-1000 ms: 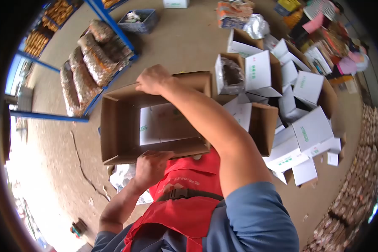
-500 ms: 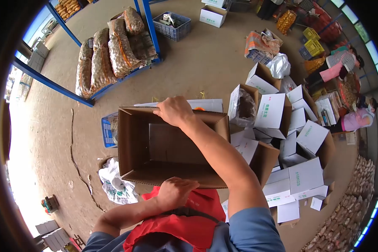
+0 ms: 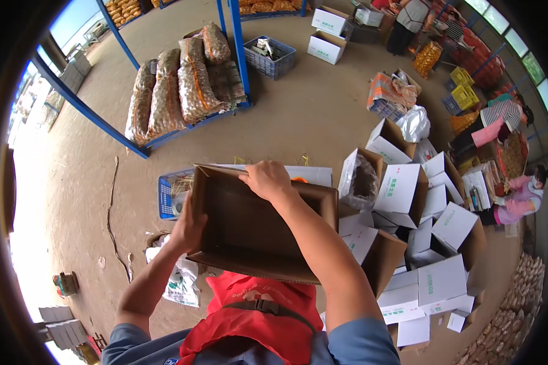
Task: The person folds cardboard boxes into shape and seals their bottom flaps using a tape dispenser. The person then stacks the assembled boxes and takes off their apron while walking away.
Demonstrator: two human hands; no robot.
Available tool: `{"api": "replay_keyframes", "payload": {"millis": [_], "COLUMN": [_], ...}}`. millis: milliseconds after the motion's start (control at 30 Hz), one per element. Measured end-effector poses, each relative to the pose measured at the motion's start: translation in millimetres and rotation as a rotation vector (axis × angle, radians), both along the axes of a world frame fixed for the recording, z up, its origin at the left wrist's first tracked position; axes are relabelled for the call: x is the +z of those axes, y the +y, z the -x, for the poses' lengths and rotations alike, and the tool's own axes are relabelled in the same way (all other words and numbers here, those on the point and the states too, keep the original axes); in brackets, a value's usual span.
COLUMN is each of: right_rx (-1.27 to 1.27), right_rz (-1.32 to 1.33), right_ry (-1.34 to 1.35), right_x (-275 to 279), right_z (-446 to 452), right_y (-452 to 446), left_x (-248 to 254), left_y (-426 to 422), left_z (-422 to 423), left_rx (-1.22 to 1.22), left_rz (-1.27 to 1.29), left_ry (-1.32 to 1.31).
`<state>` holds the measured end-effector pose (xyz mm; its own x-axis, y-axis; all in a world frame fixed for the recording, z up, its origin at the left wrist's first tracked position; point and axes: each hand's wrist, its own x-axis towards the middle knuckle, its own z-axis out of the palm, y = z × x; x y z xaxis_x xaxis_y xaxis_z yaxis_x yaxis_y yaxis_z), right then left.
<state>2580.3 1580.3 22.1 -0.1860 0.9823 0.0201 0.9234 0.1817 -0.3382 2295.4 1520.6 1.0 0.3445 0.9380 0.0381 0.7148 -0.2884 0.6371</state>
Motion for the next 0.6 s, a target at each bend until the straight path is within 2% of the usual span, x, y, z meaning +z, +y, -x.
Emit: {"api": "replay_keyframes", "payload": {"millis": [33, 67, 100, 167, 267, 433, 467, 500, 533, 600], "right_rx": [-0.010, -0.011, -0.024, -0.034, -0.022, -0.039, -0.059, 0.034, 0.122, -0.101], "right_rz": [-0.048, -0.096, -0.023, -0.020, 0.018, -0.032, 0.093, -0.141, -0.372, -0.381], "right_ry": [0.013, 0.025, 0.004, -0.013, -0.081, -0.012, 0.143, 0.205, 0.265, 0.178], "right_x": [-4.3, -4.5, -1.7, -10.2, 2.8, 11.9, 21.3, 16.9, 10.0, 32.3], "right_z": [1.5, 2.1, 3.7, 5.2, 7.8, 7.5, 5.4, -0.6, -9.0, -29.8], "right_y": [-0.5, -0.4, 0.3, 2.2, 1.3, -8.0, -12.2, -17.4, -26.4, -71.3], "left_x": [-4.3, 3.9, 10.3, -15.3, 12.1, -25.5, -51.5, -71.3, -81.4, -74.0], "left_y": [-1.3, -2.4, -8.0, -17.3, -7.9, 21.6, 33.8, 42.1, 40.6, 39.3], "left_z": [-0.7, -10.9, -24.7, -37.7, -45.7, -11.2, 3.7, 12.5, 15.0, 9.4], "left_rx": [-0.046, -0.130, -0.199, -0.434, -0.699, -0.949, -0.996, -1.041, -0.998, -0.938], "left_rz": [0.191, 0.148, 0.118, 0.057, 0.175, -0.003, -0.014, -0.022, -0.054, -0.048], "left_ry": [-0.039, 0.119, 0.285, 0.537, 0.708, 0.704, 0.547, 0.391, 0.374, 0.305]}}
